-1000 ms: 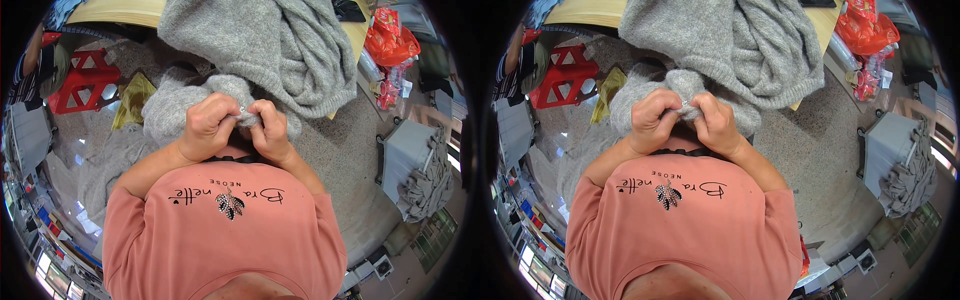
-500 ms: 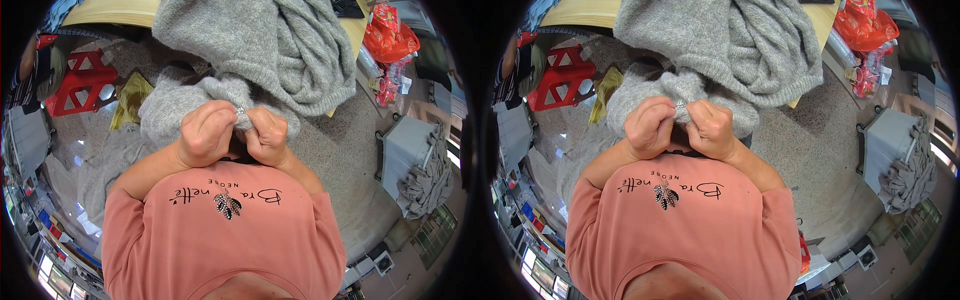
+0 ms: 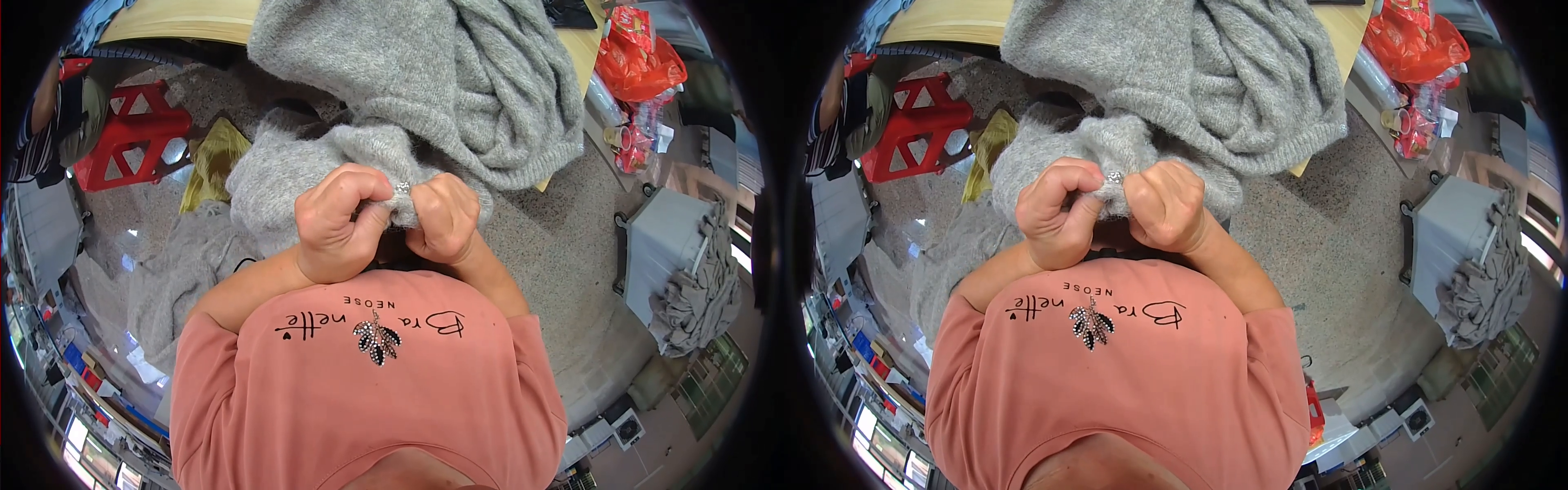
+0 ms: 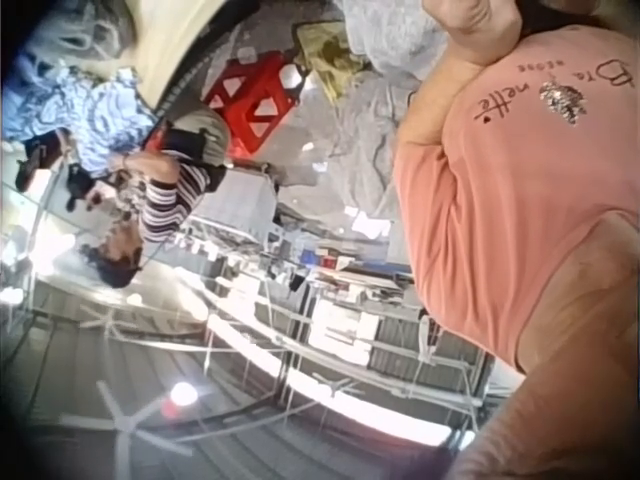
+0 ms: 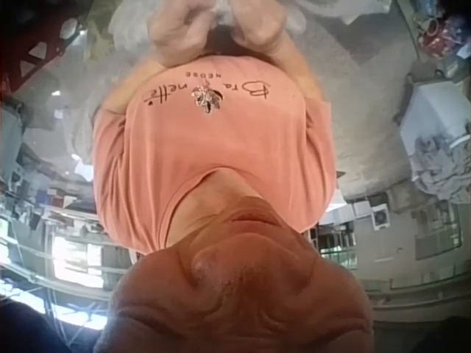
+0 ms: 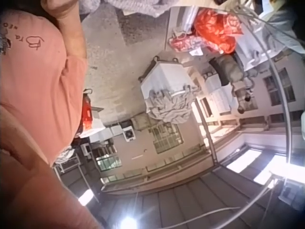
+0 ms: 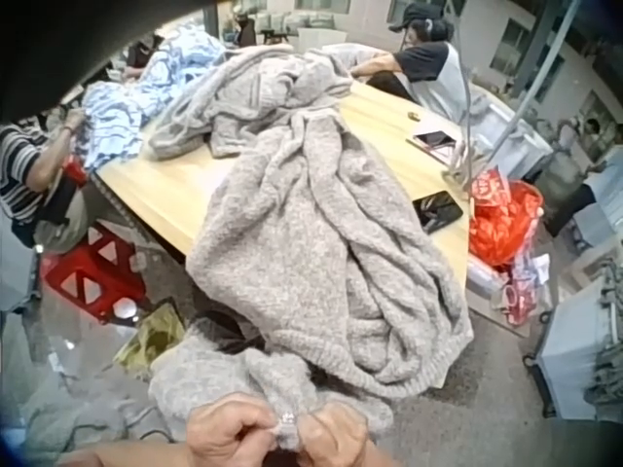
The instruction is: Inspecting a gray knitted garment for defects and loose threads in a factory setting.
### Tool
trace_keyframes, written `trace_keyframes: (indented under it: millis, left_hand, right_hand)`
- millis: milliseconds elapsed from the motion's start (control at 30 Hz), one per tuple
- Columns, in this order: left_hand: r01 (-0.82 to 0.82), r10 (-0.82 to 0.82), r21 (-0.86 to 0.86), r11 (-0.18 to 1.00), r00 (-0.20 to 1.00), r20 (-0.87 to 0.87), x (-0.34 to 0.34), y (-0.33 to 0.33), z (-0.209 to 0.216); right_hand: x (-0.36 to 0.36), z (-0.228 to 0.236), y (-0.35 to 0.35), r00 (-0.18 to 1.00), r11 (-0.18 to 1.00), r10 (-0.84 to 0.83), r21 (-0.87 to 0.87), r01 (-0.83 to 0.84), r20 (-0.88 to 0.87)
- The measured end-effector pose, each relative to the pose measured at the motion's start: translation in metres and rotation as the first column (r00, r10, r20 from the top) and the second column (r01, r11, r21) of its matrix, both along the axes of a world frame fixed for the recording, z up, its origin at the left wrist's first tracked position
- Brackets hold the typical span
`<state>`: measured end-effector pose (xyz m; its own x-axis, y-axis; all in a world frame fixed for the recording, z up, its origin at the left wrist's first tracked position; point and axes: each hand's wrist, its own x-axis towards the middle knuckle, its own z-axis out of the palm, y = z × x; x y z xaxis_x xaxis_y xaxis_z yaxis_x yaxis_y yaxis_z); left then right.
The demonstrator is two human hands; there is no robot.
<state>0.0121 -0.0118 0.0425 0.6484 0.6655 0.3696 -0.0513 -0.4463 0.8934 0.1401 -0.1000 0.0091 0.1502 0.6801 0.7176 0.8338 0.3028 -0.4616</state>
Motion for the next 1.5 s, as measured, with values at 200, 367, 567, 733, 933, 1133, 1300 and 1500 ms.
trace_keyframes:
  millis: [200,367,567,733,933,1133,1300,1500]
  left_hand:
    - [0.017,-0.018,0.048,0.999,0.999,0.035,0.003,-0.001,0.003]
    - [0.007,-0.016,0.155,0.988,0.998,0.056,0.002,0.001,0.002]
    - [0.008,-0.018,0.135,0.991,0.997,0.070,0.002,-0.004,-0.002]
    - [0.043,-0.064,0.198,0.979,0.993,0.100,0.005,0.003,-0.003]
    - [0.002,0.054,0.269,0.963,0.978,-0.202,-0.016,0.032,-0.024]
    - [-0.100,0.057,-0.091,0.991,0.920,-0.388,-0.038,0.034,-0.051]
    - [0.086,-0.154,-0.204,0.975,0.926,-0.345,-0.024,0.019,-0.051]
    - [0.058,-0.138,-0.276,0.959,0.950,-0.280,-0.015,0.018,-0.045]
  right_hand:
    - [-0.005,0.007,-0.007,0.996,0.996,-0.034,-0.082,0.027,-0.084]
    - [-0.010,0.013,-0.006,0.979,0.994,-0.049,-0.110,0.027,-0.200]
    - [-0.008,0.008,0.001,0.988,0.989,-0.096,-0.121,0.082,-0.117]
    - [-0.007,0.010,0.004,0.983,0.994,-0.094,-0.063,0.085,-0.159]
    - [0.006,-0.009,-0.009,0.911,0.964,-0.223,-0.215,0.154,-0.347]
    - [0.018,-0.016,-0.014,0.977,0.763,-0.182,-0.643,0.069,-0.111]
    - [0.017,0.016,-0.009,0.987,0.816,0.127,-0.555,-0.161,-0.099]
    - [0.003,0.005,0.006,0.831,0.791,0.057,-0.483,-0.376,-0.553]
